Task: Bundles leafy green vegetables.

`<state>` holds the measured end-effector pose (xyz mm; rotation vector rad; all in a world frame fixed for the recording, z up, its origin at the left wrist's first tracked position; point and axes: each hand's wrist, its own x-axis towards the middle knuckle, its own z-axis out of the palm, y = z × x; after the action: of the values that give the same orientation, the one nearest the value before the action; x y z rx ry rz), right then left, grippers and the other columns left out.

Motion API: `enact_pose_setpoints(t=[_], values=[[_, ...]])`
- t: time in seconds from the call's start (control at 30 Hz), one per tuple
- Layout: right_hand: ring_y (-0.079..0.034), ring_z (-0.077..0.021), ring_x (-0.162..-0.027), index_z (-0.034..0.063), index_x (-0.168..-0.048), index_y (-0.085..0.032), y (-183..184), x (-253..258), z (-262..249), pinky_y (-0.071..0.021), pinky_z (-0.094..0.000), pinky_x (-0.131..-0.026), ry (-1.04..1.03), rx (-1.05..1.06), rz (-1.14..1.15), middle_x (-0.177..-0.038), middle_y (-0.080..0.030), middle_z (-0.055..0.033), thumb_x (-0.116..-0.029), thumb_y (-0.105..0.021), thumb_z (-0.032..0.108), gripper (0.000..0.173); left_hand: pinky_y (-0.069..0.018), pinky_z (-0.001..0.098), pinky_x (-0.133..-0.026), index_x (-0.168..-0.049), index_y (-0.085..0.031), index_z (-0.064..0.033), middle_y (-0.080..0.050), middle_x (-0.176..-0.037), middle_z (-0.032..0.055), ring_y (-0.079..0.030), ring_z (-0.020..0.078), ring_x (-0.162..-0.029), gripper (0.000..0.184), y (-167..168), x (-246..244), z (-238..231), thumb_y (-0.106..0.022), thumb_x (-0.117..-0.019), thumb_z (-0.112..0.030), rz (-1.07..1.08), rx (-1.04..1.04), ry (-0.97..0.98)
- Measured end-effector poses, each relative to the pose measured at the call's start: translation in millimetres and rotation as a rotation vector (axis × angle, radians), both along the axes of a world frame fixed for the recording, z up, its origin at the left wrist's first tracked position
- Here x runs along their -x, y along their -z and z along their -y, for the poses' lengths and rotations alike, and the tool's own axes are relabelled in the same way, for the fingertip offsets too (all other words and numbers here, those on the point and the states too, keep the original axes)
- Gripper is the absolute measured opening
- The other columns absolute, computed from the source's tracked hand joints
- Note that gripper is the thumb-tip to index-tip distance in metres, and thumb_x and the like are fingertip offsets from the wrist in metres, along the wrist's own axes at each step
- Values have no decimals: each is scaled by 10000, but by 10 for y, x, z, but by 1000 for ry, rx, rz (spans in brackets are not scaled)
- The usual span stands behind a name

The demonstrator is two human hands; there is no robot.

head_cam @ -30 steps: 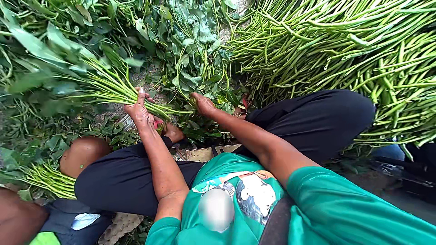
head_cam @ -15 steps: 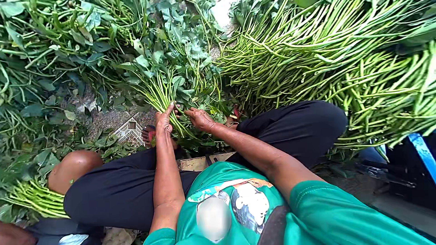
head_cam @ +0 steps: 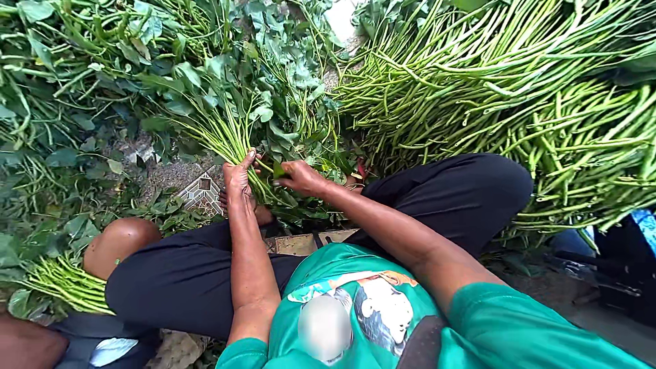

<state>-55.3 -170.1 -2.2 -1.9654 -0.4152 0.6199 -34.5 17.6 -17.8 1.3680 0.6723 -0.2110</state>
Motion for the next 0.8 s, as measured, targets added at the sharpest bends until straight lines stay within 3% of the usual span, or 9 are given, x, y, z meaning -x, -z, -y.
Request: enact_pose_setpoints(t=[0.13,0.23,0.33,0.43,0.5,0.57,0.63,0.73,0.8], values=[[-690,-357,-1009,-54,-1100,-721,70,-33,185,-549,-527,-945,141,92,52,-1107,-687,-233,-988,-679,203,284,-569,240,-535,-1128,-661,2,-740,-881,63,-692,113,-670,178,-13,27,-24,-696,-957,-32,2,-68,-7],[-669,-351,-1099,6,-1202,-715,154,-187,108,-523,-536,-1004,84,120,15,-1230,-665,-213,-1003,-667,291,351,-577,256,-545,-1133,-656,4,-749,-893,75,-702,130,-682,185,2,35,29,-698,-958,-39,30,-53,50],[-690,-362,-1073,-28,-1181,-695,122,-187,-59,-513,-573,-995,-13,79,-85,-1114,-714,-227,-1030,-630,363,424,-584,247,-578,-1132,-664,7,-750,-899,67,-701,116,-702,175,12,37,62,-685,-962,-28,64,-12,102],[-692,-374,-1021,-23,-1130,-688,85,-175,-95,-524,-604,-897,64,136,11,-1067,-701,-218,-1079,-460,482,556,-585,254,-601,-1134,-678,5,-741,-880,57,-694,110,-703,169,0,35,19,-674,-972,-44,21,-1,129],[-703,-357,-1017,19,-1172,-702,102,-266,-74,-551,-579,-857,202,163,201,-1123,-698,-193,-1088,-472,399,452,-584,255,-573,-1128,-678,-7,-742,-874,57,-690,110,-679,159,-25,29,26,-673,-979,-62,-22,34,142],[-724,-346,-977,51,-1246,-716,150,-408,-59,-585,-535,-839,257,150,367,-1137,-711,-188,-1066,-540,217,302,-571,246,-557,-1162,-676,3,-741,-886,73,-687,114,-678,181,-58,14,72,-642,-997,-63,-38,111,153],[-720,-372,-999,41,-1283,-702,165,-488,-63,-580,-544,-869,226,181,373,-1176,-699,-211,-1042,-569,140,292,-575,238,-551,-1177,-661,-14,-747,-907,73,-697,110,-680,182,-103,51,127,-628,-1005,-64,-37,157,161],[-719,-378,-1003,-3,-1170,-723,224,-519,-121,-581,-549,-878,226,208,375,-1166,-703,-211,-1027,-593,144,243,-582,250,-615,-1244,-666,-142,-742,-999,50,-692,113,-731,274,-91,241,53,-704,-973,-158,-26,191,198],[-719,-367,-980,-6,-1136,-728,259,-467,-140,-591,-523,-850,251,173,404,-1149,-694,-214,-1015,-613,131,216,-583,251,-617,-1251,-653,-166,-740,-1032,49,-697,119,-748,292,-64,262,6,-711,-965,-164,-23,185,227]])
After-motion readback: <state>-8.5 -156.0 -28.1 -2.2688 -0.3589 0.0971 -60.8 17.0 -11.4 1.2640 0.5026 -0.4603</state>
